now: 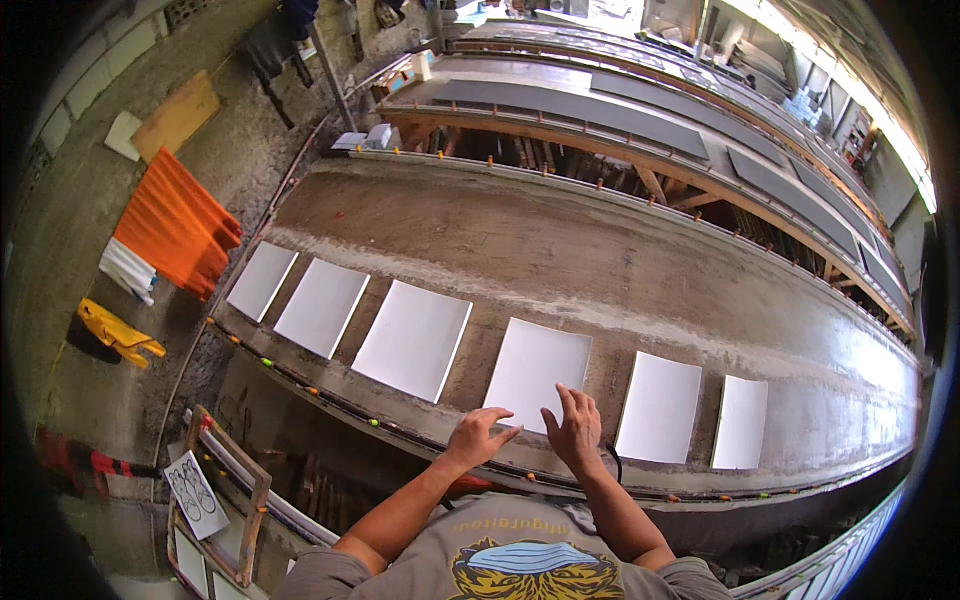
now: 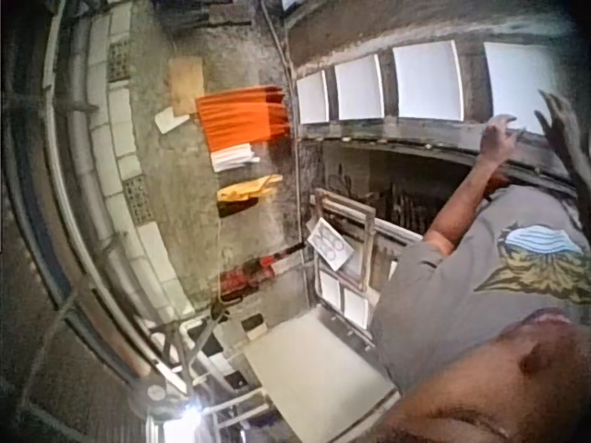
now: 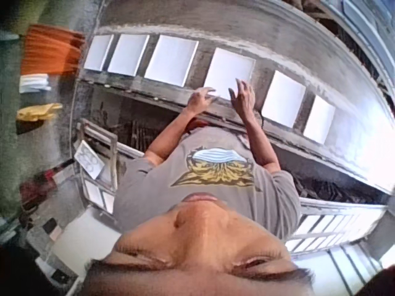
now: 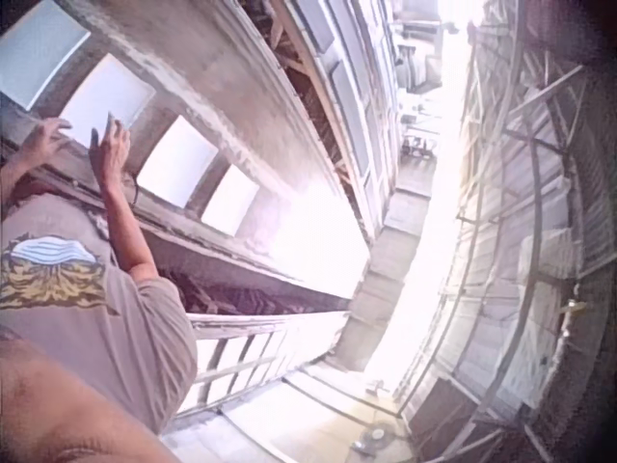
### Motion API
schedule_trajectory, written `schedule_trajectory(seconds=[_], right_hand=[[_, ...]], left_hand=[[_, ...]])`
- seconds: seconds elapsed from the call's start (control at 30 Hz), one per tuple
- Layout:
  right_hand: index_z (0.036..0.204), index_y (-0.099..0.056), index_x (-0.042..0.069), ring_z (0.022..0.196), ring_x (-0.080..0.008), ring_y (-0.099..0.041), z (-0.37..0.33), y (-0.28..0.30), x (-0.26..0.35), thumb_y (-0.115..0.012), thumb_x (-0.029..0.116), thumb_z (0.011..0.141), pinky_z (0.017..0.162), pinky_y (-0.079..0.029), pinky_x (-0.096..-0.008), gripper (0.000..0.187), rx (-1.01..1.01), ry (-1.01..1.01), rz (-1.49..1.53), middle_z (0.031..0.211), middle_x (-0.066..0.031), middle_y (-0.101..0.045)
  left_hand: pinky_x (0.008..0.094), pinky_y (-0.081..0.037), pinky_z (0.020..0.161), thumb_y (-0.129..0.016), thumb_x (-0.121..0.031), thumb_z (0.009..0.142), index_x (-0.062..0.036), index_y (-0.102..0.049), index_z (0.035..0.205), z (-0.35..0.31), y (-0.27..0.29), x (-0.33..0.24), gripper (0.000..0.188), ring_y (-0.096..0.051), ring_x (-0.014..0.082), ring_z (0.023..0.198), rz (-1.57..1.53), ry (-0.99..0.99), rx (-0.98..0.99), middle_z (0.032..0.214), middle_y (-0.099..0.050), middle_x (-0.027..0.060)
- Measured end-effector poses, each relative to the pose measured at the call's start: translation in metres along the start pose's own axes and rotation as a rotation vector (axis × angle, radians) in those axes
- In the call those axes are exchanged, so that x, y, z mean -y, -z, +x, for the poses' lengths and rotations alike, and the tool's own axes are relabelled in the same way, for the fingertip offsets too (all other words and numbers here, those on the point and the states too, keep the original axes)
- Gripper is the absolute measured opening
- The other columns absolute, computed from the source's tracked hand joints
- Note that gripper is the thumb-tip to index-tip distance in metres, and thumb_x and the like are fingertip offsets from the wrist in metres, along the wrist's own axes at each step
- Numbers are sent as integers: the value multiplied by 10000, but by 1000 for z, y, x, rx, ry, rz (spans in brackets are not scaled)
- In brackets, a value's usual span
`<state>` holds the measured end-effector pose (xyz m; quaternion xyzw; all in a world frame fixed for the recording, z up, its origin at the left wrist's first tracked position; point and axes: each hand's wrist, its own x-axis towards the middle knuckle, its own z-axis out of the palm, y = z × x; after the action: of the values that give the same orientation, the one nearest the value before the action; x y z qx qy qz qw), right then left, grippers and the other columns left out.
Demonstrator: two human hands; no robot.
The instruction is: The person carries a stack of white square tiles, places them one by one in a row on a long wooden rack, then picks up another tied stack, unties it, and continues placing tiles in the same row. The tiles are handled by hand and arranged neatly along the rack.
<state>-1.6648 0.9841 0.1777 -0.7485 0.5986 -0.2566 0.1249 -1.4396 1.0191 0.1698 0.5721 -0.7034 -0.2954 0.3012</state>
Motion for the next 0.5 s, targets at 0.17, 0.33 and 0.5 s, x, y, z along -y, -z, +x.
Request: schedule_trajectory(seconds=[0.17,0.33,0.5], right_hand=[[1375,-620,101,1167,-350,-607,32,-21,43,-769,331,895,973,-489,-470,553,33,135,107,1242,-160,-649],[1400,-598,133,1190,-337,-596,55,-38,90,-776,293,880,985,-484,-465,572,44,180,73,1270,-141,-638],[1369,-619,114,1169,-335,-603,75,-67,134,-786,262,875,975,-497,-458,542,-31,116,86,1247,-129,-647]], left_hand=[[437,-538,981,-775,-339,930,-21,-727,1136,4,30,4,382,-695,352,1122,-7,26,-122,1175,-737,174],[444,-541,961,-769,-339,934,-16,-737,1107,12,66,23,368,-712,350,1078,-30,26,-184,1134,-748,165],[441,-541,944,-758,-344,940,-23,-745,1101,33,110,57,359,-714,345,1069,-52,-10,-151,1120,-755,154]])
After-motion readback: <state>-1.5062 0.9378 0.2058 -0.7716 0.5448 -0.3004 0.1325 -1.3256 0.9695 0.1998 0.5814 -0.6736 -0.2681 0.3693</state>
